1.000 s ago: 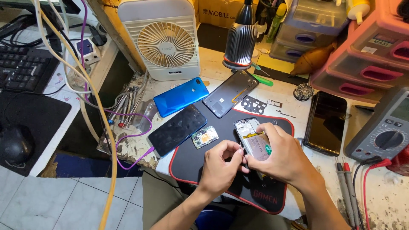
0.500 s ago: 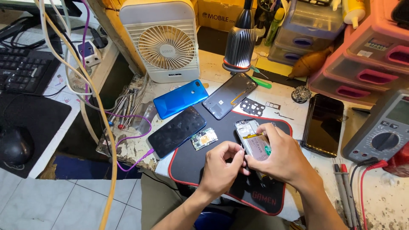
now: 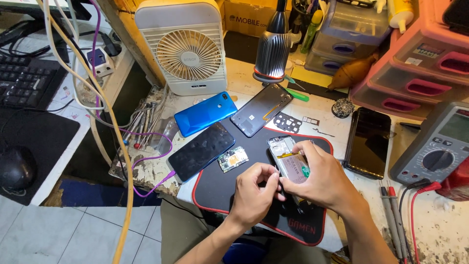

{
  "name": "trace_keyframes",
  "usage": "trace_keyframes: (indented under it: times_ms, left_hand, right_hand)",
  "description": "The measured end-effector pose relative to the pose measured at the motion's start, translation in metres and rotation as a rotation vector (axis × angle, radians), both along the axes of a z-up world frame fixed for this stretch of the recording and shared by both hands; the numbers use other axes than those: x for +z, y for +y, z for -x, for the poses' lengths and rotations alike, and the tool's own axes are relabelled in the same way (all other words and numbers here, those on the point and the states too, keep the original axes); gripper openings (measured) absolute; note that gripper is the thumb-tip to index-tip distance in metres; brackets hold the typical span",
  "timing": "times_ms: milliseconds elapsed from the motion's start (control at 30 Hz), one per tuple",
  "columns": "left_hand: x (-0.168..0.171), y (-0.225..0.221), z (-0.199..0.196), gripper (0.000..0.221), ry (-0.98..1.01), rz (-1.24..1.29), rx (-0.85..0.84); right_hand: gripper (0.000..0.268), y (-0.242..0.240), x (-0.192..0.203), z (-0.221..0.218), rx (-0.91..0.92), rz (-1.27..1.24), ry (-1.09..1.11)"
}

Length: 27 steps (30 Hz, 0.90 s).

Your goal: Inspecting and checking the internal components and battery connection of a disassembled smartphone on a repair bench.

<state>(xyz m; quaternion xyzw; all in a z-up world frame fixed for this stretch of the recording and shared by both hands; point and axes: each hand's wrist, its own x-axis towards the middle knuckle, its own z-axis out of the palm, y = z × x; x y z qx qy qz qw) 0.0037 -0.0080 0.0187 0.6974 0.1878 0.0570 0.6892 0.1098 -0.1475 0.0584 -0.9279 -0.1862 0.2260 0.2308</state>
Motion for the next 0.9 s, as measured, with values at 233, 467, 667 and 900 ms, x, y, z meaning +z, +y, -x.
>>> trace_keyframes:
  times_ms: [233,467,667,900]
  left_hand:
    - [0.001,0.0046,-0.0037,0.01,0.032,0.218,-0.088]
    - [0.0026,0.0038,-0.001,0.009,0.008,0.1,-0.047]
    - [0.0012,0.0075,-0.0029,0.01,0.027,0.141,-0.052]
    - [0.0032,0.006,-0.003,0.01,0.058,0.137,-0.057]
  right_hand:
    - [0.063,-0.0044,-0.0047,-0.0028,0.014,-0.046,-0.011]
    - [0.063,-0.0032,-0.0033,-0.0023,0.005,-0.036,0.002]
    - [0.065,-0.0028,-0.0022,-0.0017,0.009,-0.019,0.004]
    - [0.062,-0.0012,-0.0013,-0.0017,0.005,-0.024,-0.011]
